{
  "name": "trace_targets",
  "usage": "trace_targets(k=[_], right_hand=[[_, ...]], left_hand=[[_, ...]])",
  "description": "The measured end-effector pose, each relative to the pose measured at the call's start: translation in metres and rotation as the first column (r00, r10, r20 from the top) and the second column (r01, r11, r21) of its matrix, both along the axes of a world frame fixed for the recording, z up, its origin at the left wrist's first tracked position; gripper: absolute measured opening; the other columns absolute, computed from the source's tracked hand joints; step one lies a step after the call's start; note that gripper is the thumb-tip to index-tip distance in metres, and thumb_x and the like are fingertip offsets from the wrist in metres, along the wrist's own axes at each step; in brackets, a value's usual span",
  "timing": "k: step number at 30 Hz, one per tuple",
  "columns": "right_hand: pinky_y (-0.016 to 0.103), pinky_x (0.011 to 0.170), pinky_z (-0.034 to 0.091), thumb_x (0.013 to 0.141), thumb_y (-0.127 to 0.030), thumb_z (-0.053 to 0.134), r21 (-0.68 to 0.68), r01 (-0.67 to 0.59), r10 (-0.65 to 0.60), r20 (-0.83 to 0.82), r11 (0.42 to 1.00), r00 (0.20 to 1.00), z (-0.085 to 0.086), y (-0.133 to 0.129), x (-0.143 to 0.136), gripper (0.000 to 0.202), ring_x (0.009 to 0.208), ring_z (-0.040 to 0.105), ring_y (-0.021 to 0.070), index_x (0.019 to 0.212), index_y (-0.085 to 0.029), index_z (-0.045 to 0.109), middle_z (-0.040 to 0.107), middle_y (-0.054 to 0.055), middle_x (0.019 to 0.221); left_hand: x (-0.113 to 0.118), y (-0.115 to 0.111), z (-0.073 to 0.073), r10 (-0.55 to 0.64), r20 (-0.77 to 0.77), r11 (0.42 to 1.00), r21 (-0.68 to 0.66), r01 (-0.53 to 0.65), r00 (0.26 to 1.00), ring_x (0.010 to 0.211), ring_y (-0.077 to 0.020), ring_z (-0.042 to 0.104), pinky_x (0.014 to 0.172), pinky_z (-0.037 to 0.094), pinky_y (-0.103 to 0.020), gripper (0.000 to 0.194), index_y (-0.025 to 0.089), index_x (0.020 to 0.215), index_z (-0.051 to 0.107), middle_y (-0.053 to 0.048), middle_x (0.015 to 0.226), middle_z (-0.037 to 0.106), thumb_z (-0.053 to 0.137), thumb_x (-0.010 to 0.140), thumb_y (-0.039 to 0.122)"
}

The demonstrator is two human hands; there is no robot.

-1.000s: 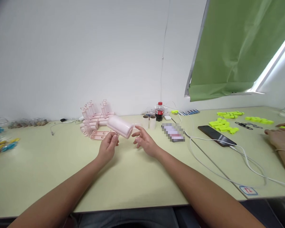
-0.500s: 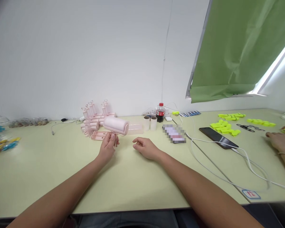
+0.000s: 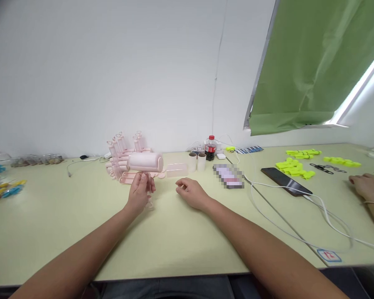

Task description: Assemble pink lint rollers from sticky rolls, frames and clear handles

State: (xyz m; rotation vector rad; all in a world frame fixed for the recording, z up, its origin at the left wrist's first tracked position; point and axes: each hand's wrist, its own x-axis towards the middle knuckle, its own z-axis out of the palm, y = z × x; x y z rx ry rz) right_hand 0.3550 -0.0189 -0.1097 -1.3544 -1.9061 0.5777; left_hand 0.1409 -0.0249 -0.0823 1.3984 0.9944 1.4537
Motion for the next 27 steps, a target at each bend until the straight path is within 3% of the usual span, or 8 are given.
trace_targets(k=[4,8,11,14,17,19,23,27], right_hand=[[0.044,0.097,0.044,0.084,-0.022,0.054,0.191,0.036,-0.068,0.167,0.981,0.984,0.007,0.019,0.002,0.030,0.113,0.055,0.0273,0.112,-0.018,0.065,0.063,0.012,0.118],[0.046,0.105,0.039,0.079,-0.016,0.058,0.211,0.011,-0.046,0.160,0.977,0.986,0.016,0.041,0.000,0.035,0.120,0.051,0.0291,0.113,-0.016,0.065,0.061,0.014,0.123],[0.047,0.101,0.042,0.082,-0.017,0.055,0.198,0.070,-0.089,0.088,0.978,0.992,0.015,0.043,-0.007,0.033,0.116,0.054,0.0283,0.113,-0.017,0.064,0.062,0.014,0.122],[0.040,0.085,0.051,0.087,-0.023,0.051,0.146,0.093,-0.094,0.004,0.985,0.996,0.011,0.030,-0.019,0.028,0.103,0.062,0.0238,0.111,-0.019,0.063,0.066,0.011,0.116],[0.032,0.077,0.053,0.087,-0.025,0.052,0.100,-0.002,0.006,-0.040,0.995,0.999,0.009,0.010,-0.031,0.022,0.090,0.066,0.0186,0.104,-0.020,0.065,0.070,0.006,0.102],[0.031,0.074,0.052,0.085,-0.022,0.054,0.133,-0.098,0.108,-0.073,0.986,0.991,0.011,0.000,-0.035,0.026,0.087,0.065,0.0177,0.110,-0.021,0.062,0.069,0.006,0.103],[0.036,0.076,0.052,0.081,-0.020,0.056,0.370,-0.001,0.057,-0.139,0.929,0.989,0.015,-0.005,-0.033,0.032,0.099,0.060,0.0219,0.113,-0.022,0.054,0.058,0.011,0.117],[0.049,0.093,0.047,0.077,-0.025,0.065,0.518,0.070,0.015,-0.158,0.853,0.987,0.014,0.002,-0.021,0.054,0.128,0.044,0.0316,0.126,-0.024,0.045,0.045,0.016,0.136]], left_hand=[[0.000,0.005,-0.003,-0.041,0.034,0.999,0.028,0.040,0.999,0.052,-0.0088,0.051,0.039,0.035,-0.018,0.047,0.021,0.089,0.048,0.002,0.072,0.055,0.049,0.086,0.068],[0.000,0.009,-0.008,-0.043,0.049,0.994,0.105,0.038,0.998,0.058,-0.0099,0.054,0.051,0.045,-0.022,0.047,0.020,0.090,0.051,0.002,0.072,0.055,0.055,0.084,0.066],[-0.001,0.008,-0.008,-0.035,0.021,0.991,0.133,0.032,0.999,0.063,-0.0119,0.055,0.054,0.046,-0.024,0.045,0.020,0.090,0.054,0.000,0.075,0.058,0.051,0.087,0.065],[-0.003,0.006,-0.006,-0.050,-0.025,0.996,0.072,0.052,0.998,0.056,-0.0118,0.050,0.047,0.043,-0.024,0.044,0.021,0.087,0.056,0.000,0.072,0.056,0.049,0.088,0.065],[-0.005,0.004,-0.001,-0.067,-0.063,0.996,0.052,0.070,0.996,0.050,-0.0118,0.046,0.047,0.040,-0.025,0.044,0.020,0.080,0.056,0.003,0.059,0.049,0.052,0.087,0.063],[-0.006,0.002,0.002,-0.135,-0.034,0.991,0.010,0.135,0.990,0.046,-0.0109,0.042,0.045,0.035,-0.024,0.047,0.019,0.079,0.058,0.004,0.052,0.043,0.052,0.085,0.066],[-0.007,-0.002,0.005,-0.391,0.169,0.884,-0.205,0.420,0.905,0.044,-0.0081,0.036,0.043,0.028,-0.022,0.054,0.016,0.085,0.061,0.005,0.052,0.040,0.058,0.079,0.070],[-0.008,0.002,0.003,-0.481,0.256,0.787,-0.295,0.541,0.839,0.044,-0.0080,0.041,0.044,0.029,-0.021,0.050,0.014,0.080,0.059,0.004,0.055,0.045,0.064,0.078,0.064]])
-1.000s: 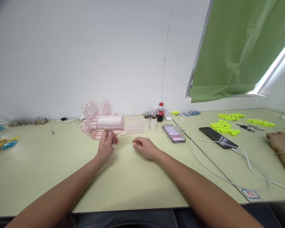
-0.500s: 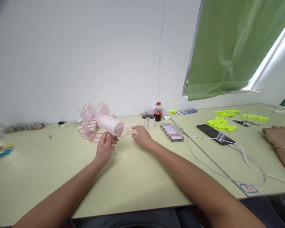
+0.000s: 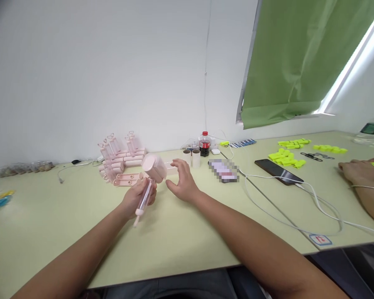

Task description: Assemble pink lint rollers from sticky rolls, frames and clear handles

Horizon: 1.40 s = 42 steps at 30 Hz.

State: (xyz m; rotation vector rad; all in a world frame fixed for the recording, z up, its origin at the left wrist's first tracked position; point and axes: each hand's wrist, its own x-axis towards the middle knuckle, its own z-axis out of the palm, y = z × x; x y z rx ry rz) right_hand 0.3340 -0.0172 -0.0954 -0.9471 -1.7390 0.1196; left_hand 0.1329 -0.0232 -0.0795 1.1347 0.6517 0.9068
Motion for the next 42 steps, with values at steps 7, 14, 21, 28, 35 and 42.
trace_targets(k=[7,14,21,28,35,42], right_hand=[[0.050,0.101,0.042,0.075,-0.045,0.073,-0.301,-0.238,0.192,-0.175,0.923,0.966,-0.005,-0.002,-0.006,0.094,0.126,0.049,0.0318,0.150,-0.023,0.021,0.046,0.017,0.143],[0.041,0.092,0.050,0.070,-0.040,0.079,-0.308,-0.273,0.099,-0.478,0.911,0.873,-0.001,-0.004,-0.016,0.094,0.106,0.060,0.0243,0.146,-0.027,0.027,0.056,0.010,0.127],[0.038,0.075,0.057,0.065,-0.041,0.082,-0.259,-0.454,0.024,-0.848,0.853,0.529,0.010,0.003,-0.011,0.059,0.096,0.062,0.0216,0.113,-0.027,0.052,0.062,0.002,0.107],[0.037,0.080,0.057,0.071,-0.044,0.081,-0.212,-0.700,0.120,-0.912,0.682,0.393,0.009,-0.003,-0.018,0.039,0.092,0.066,0.0210,0.098,-0.021,0.064,0.071,0.005,0.101],[0.030,0.064,0.058,0.074,-0.050,0.077,-0.289,-0.711,0.092,-0.891,0.641,0.444,0.007,-0.005,-0.017,0.041,0.085,0.065,0.0183,0.103,-0.024,0.065,0.067,0.003,0.099],[0.027,0.051,0.054,0.074,-0.057,0.072,-0.329,-0.676,0.053,-0.877,0.660,0.478,0.008,-0.003,-0.014,0.044,0.070,0.062,0.0167,0.099,-0.023,0.059,0.065,0.003,0.088]], left_hand=[[0.000,0.001,-0.002,-0.059,-0.121,0.998,-0.008,0.059,0.991,0.042,-0.0085,0.046,0.044,0.030,-0.023,0.050,0.014,0.062,0.053,0.002,0.054,0.047,0.059,0.082,0.060],[0.001,-0.004,0.000,0.042,-0.126,0.997,0.075,-0.032,0.991,0.044,-0.0078,0.045,0.044,0.029,-0.022,0.053,0.013,0.075,0.060,0.002,0.059,0.051,0.058,0.078,0.065],[0.001,0.002,-0.005,0.401,-0.245,0.821,0.523,-0.228,0.883,0.051,-0.0074,0.041,0.049,0.032,-0.020,0.043,0.019,0.104,0.052,0.007,0.063,0.045,0.066,0.079,0.051],[0.001,0.000,-0.007,0.481,-0.438,0.741,0.666,-0.086,0.759,0.059,-0.0092,0.051,0.057,0.042,-0.024,0.062,0.021,0.125,0.049,0.000,0.090,0.059,0.070,0.076,0.054],[-0.001,0.002,-0.005,0.596,-0.318,0.617,0.769,-0.167,0.737,0.062,-0.0099,0.050,0.059,0.043,-0.025,0.053,0.019,0.131,0.049,-0.003,0.093,0.058,0.057,0.089,0.048],[-0.002,0.008,-0.012,0.600,-0.263,0.582,0.792,-0.186,0.755,0.075,-0.0128,0.052,0.061,0.047,-0.026,0.055,0.022,0.141,0.042,-0.009,0.114,0.054,0.050,0.093,0.047]])
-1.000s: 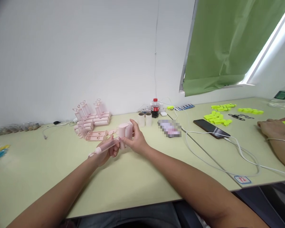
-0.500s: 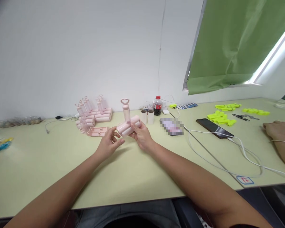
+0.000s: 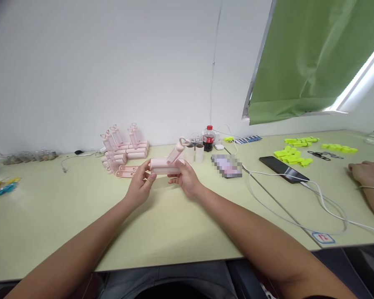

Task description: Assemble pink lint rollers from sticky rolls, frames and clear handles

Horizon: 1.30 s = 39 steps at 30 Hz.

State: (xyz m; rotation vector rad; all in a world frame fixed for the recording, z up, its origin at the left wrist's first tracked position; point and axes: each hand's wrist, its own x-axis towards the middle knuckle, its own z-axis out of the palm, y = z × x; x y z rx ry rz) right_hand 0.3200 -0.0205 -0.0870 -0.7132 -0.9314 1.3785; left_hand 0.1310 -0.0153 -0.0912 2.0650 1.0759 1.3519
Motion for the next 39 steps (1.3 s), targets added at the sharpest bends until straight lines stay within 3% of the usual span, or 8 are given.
trace_targets(k=[5,14,22,34,37,39], right_hand=[[0.028,0.051,0.055,0.073,-0.063,0.072,0.032,0.027,-0.028,0.048,0.999,0.998,-0.0008,0.0005,-0.0006,0.049,0.065,0.062,0.0154,0.096,-0.022,0.058,0.065,0.003,0.086],[0.024,0.038,0.049,0.077,-0.068,0.064,0.036,0.099,-0.102,0.121,0.994,0.987,-0.0056,0.0017,-0.0021,0.052,0.053,0.058,0.0124,0.097,-0.022,0.054,0.059,0.000,0.075],[0.021,0.036,0.042,0.076,-0.063,0.069,0.116,0.090,-0.107,0.153,0.989,0.982,-0.0021,-0.0007,-0.0006,0.048,0.051,0.053,0.0111,0.095,-0.022,0.053,0.056,-0.004,0.067],[0.025,0.044,0.048,0.071,-0.057,0.075,0.213,0.100,-0.147,0.220,0.972,0.964,-0.0012,-0.0024,-0.0015,0.054,0.056,0.057,0.0127,0.104,-0.023,0.049,0.057,-0.005,0.069],[0.025,0.044,0.048,0.072,-0.056,0.074,0.239,0.114,-0.173,0.242,0.964,0.955,-0.0003,-0.0029,-0.0021,0.054,0.056,0.056,0.0124,0.105,-0.023,0.048,0.056,-0.005,0.071],[0.025,0.044,0.048,0.074,-0.055,0.073,0.259,0.141,-0.211,0.265,0.956,0.941,-0.0017,-0.0022,-0.0022,0.052,0.055,0.056,0.0117,0.105,-0.023,0.047,0.056,-0.005,0.073]], left_hand=[[-0.0002,0.0014,-0.0008,-0.041,0.003,0.997,-0.071,0.042,0.999,0.076,-0.0129,0.051,0.061,0.048,-0.025,0.058,0.022,0.144,0.038,-0.009,0.118,0.051,0.048,0.093,0.049],[-0.0006,0.0004,0.0015,-0.050,0.000,0.997,-0.061,0.049,0.999,0.076,-0.0131,0.053,0.060,0.048,-0.026,0.054,0.022,0.140,0.044,-0.008,0.114,0.053,0.050,0.093,0.046],[0.0011,0.0014,-0.0012,-0.055,0.015,0.993,-0.104,0.056,0.998,0.077,-0.0119,0.054,0.063,0.048,-0.025,0.057,0.022,0.144,0.037,-0.009,0.117,0.055,0.050,0.093,0.044],[0.0022,0.0016,-0.0027,-0.085,0.072,0.988,-0.125,0.093,0.994,0.079,-0.0122,0.056,0.060,0.047,-0.023,0.060,0.025,0.145,0.034,-0.010,0.122,0.055,0.049,0.093,0.049],[0.0014,0.0008,-0.0013,-0.014,0.034,0.998,-0.067,0.017,0.999,0.080,-0.0140,0.057,0.062,0.049,-0.026,0.059,0.022,0.143,0.037,-0.012,0.121,0.054,0.050,0.092,0.049],[-0.0018,-0.0003,0.0026,0.078,0.015,0.994,0.078,-0.079,0.997,0.086,-0.0166,0.058,0.069,0.052,-0.031,0.059,0.021,0.142,0.039,-0.014,0.122,0.053,0.054,0.091,0.046]])
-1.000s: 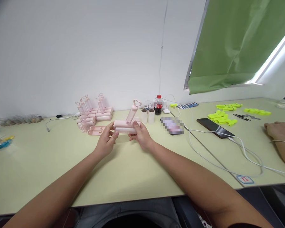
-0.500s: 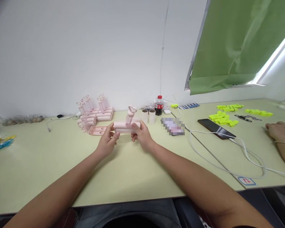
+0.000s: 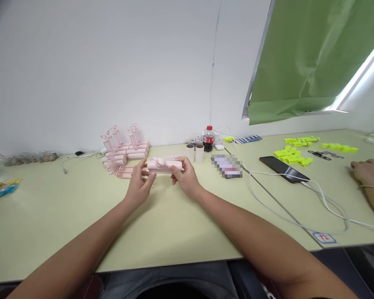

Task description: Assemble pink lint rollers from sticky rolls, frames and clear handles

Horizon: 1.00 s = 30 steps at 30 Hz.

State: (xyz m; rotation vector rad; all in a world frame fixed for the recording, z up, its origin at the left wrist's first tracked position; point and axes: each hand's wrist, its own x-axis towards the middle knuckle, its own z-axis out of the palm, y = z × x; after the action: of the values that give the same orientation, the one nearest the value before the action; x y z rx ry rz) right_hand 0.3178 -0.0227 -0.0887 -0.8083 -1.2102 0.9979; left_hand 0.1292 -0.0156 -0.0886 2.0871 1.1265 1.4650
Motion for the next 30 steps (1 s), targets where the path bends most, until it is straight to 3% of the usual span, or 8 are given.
trace_targets(k=[2,4,8,12,18,24,27,30], right_hand=[[0.025,0.043,0.048,0.075,-0.053,0.072,0.012,0.043,-0.043,0.058,0.999,0.997,-0.003,0.002,0.001,0.049,0.055,0.055,0.0109,0.106,-0.024,0.047,0.055,-0.005,0.077],[0.024,0.043,0.048,0.076,-0.050,0.072,0.015,0.075,-0.077,0.138,0.997,0.987,-0.008,0.004,0.002,0.048,0.056,0.054,0.0104,0.108,-0.025,0.047,0.055,-0.004,0.081],[0.026,0.045,0.050,0.074,-0.048,0.072,0.011,0.113,-0.112,0.243,0.994,0.964,-0.018,0.009,0.005,0.049,0.056,0.055,0.0108,0.110,-0.026,0.048,0.054,-0.004,0.084],[0.027,0.049,0.053,0.074,-0.047,0.072,0.010,0.104,-0.103,0.242,0.995,0.965,-0.023,0.011,0.004,0.047,0.057,0.058,0.0107,0.109,-0.027,0.047,0.056,-0.004,0.089],[0.027,0.051,0.054,0.076,-0.046,0.071,-0.004,0.076,-0.074,0.221,0.997,0.973,-0.023,0.008,0.002,0.045,0.060,0.060,0.0108,0.108,-0.027,0.046,0.056,-0.003,0.094],[0.030,0.054,0.055,0.072,-0.046,0.074,-0.057,0.018,-0.010,0.136,0.998,0.991,-0.016,0.000,-0.005,0.048,0.062,0.060,0.0105,0.104,-0.025,0.044,0.056,-0.002,0.100],[0.030,0.053,0.055,0.072,-0.047,0.074,-0.093,-0.032,0.040,0.088,0.995,0.995,-0.012,-0.005,-0.011,0.048,0.064,0.061,0.0118,0.102,-0.025,0.044,0.057,-0.003,0.095],[0.029,0.052,0.054,0.074,-0.045,0.072,-0.104,-0.082,0.085,0.028,0.991,0.996,-0.011,-0.005,-0.010,0.045,0.062,0.060,0.0118,0.103,-0.024,0.045,0.057,-0.004,0.088]], left_hand=[[-0.005,-0.002,0.006,0.039,-0.007,0.976,0.213,-0.037,0.999,0.093,-0.0193,0.059,0.078,0.052,-0.036,0.060,0.021,0.143,0.038,-0.014,0.122,0.053,0.057,0.090,0.045],[-0.010,-0.004,0.013,0.001,-0.010,0.912,0.410,0.004,1.000,0.095,-0.0203,0.059,0.082,0.052,-0.039,0.064,0.022,0.145,0.035,-0.013,0.121,0.055,0.058,0.090,0.046],[-0.013,-0.012,0.023,0.026,-0.072,0.807,0.590,0.021,0.997,0.090,-0.0205,0.062,0.079,0.052,-0.038,0.041,0.022,0.127,0.055,-0.009,0.105,0.064,0.056,0.092,0.044],[-0.009,-0.020,0.028,0.083,-0.057,0.799,0.600,-0.033,0.995,0.081,-0.0182,0.063,0.074,0.051,-0.035,0.018,0.022,0.099,0.066,-0.004,0.086,0.066,0.059,0.091,0.037],[-0.009,-0.024,0.035,-0.002,-0.066,0.772,0.634,0.044,0.998,0.087,-0.0189,0.062,0.075,0.052,-0.035,0.022,0.022,0.104,0.063,-0.006,0.092,0.066,0.057,0.092,0.039],[-0.006,-0.034,0.039,-0.075,-0.027,0.729,0.681,0.073,0.997,0.077,-0.0158,0.059,0.071,0.051,-0.032,0.002,0.023,0.091,0.060,-0.002,0.080,0.062,0.058,0.091,0.024],[-0.004,-0.035,0.035,-0.050,-0.024,0.761,0.647,0.053,0.998,0.082,-0.0174,0.061,0.076,0.051,-0.035,0.008,0.022,0.095,0.058,-0.004,0.085,0.063,0.055,0.093,0.030],[-0.004,-0.030,0.029,-0.021,-0.092,0.809,0.584,0.071,0.996,0.093,-0.0220,0.060,0.079,0.052,-0.038,0.034,0.021,0.116,0.055,-0.009,0.100,0.064,0.056,0.092,0.045]])
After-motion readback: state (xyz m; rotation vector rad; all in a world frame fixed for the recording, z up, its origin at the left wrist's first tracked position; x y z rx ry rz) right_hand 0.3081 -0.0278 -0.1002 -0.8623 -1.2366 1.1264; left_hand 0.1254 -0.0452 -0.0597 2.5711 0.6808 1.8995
